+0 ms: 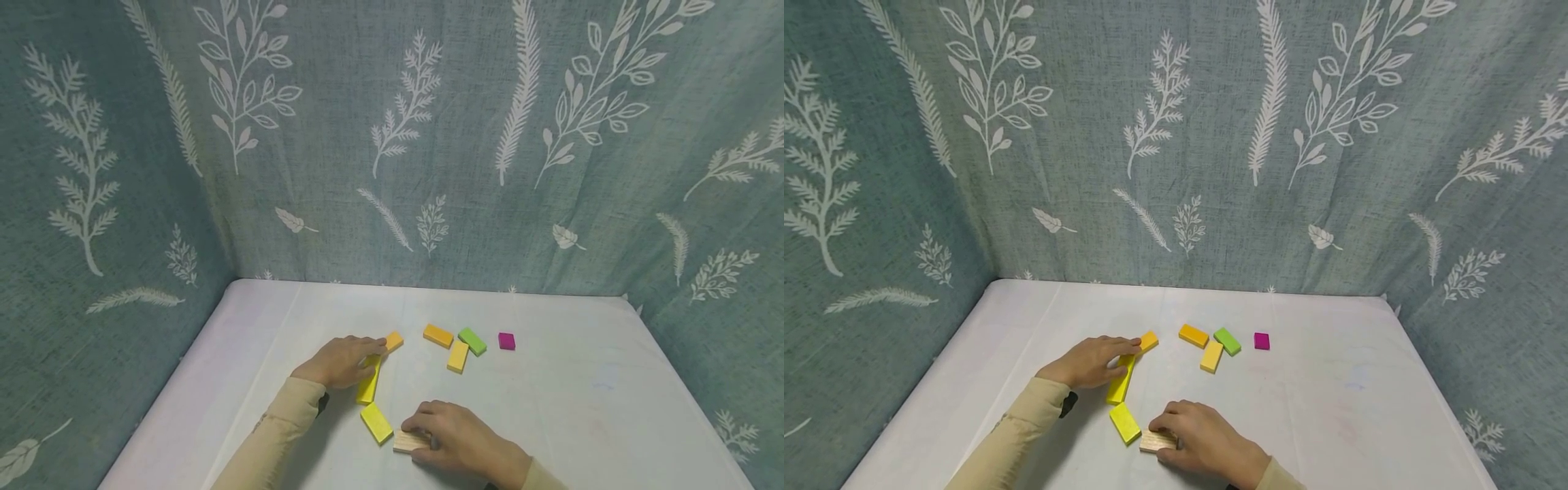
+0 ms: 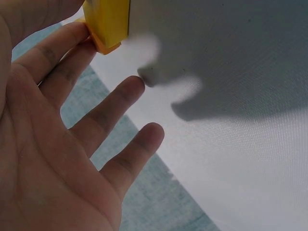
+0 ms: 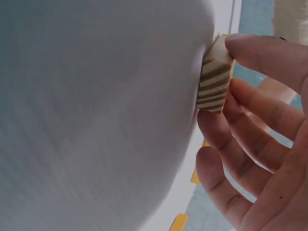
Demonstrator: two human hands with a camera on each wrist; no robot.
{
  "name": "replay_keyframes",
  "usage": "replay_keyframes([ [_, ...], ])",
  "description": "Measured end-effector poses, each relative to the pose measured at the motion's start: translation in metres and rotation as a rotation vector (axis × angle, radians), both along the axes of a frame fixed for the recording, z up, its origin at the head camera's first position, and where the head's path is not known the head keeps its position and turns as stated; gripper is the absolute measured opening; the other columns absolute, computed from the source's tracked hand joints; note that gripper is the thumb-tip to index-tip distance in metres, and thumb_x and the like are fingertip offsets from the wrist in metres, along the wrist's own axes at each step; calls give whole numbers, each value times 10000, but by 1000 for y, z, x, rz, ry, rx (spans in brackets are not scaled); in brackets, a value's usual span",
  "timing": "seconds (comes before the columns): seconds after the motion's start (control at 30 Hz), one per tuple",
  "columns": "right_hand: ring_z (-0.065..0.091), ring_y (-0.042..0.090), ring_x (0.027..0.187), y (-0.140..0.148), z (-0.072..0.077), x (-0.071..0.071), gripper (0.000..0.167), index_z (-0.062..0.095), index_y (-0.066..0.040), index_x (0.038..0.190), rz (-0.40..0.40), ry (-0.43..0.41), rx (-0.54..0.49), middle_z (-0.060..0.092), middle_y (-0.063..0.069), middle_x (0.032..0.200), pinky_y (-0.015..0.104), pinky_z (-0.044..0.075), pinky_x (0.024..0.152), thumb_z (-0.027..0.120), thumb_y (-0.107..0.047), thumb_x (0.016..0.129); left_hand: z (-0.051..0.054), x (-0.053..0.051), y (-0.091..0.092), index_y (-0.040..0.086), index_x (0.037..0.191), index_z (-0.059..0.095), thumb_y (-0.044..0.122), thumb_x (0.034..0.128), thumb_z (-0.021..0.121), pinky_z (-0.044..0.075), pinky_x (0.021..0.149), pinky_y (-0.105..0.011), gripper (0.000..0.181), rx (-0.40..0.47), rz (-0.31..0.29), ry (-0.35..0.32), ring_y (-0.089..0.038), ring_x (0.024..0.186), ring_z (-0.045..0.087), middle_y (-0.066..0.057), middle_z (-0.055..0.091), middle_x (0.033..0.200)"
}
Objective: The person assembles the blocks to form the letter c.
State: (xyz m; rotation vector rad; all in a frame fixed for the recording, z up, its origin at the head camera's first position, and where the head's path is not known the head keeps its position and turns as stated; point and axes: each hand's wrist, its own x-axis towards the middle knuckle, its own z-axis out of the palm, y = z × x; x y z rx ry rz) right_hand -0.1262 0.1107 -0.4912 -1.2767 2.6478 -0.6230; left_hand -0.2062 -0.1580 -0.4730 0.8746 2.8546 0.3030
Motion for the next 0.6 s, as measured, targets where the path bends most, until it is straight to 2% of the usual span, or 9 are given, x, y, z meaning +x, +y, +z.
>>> replay_keyframes([
  [0.6, 521, -77, 829, 0, -3, -1, 330, 733, -262, 1189, -10, 2, 7, 654, -186, 1032, 142, 522, 763, 796, -354, 879, 1, 0, 1, 162, 1385, 636, 213, 991, 653, 467, 1078, -496, 397, 19, 9, -6, -288, 1313, 554, -5, 538, 1497],
])
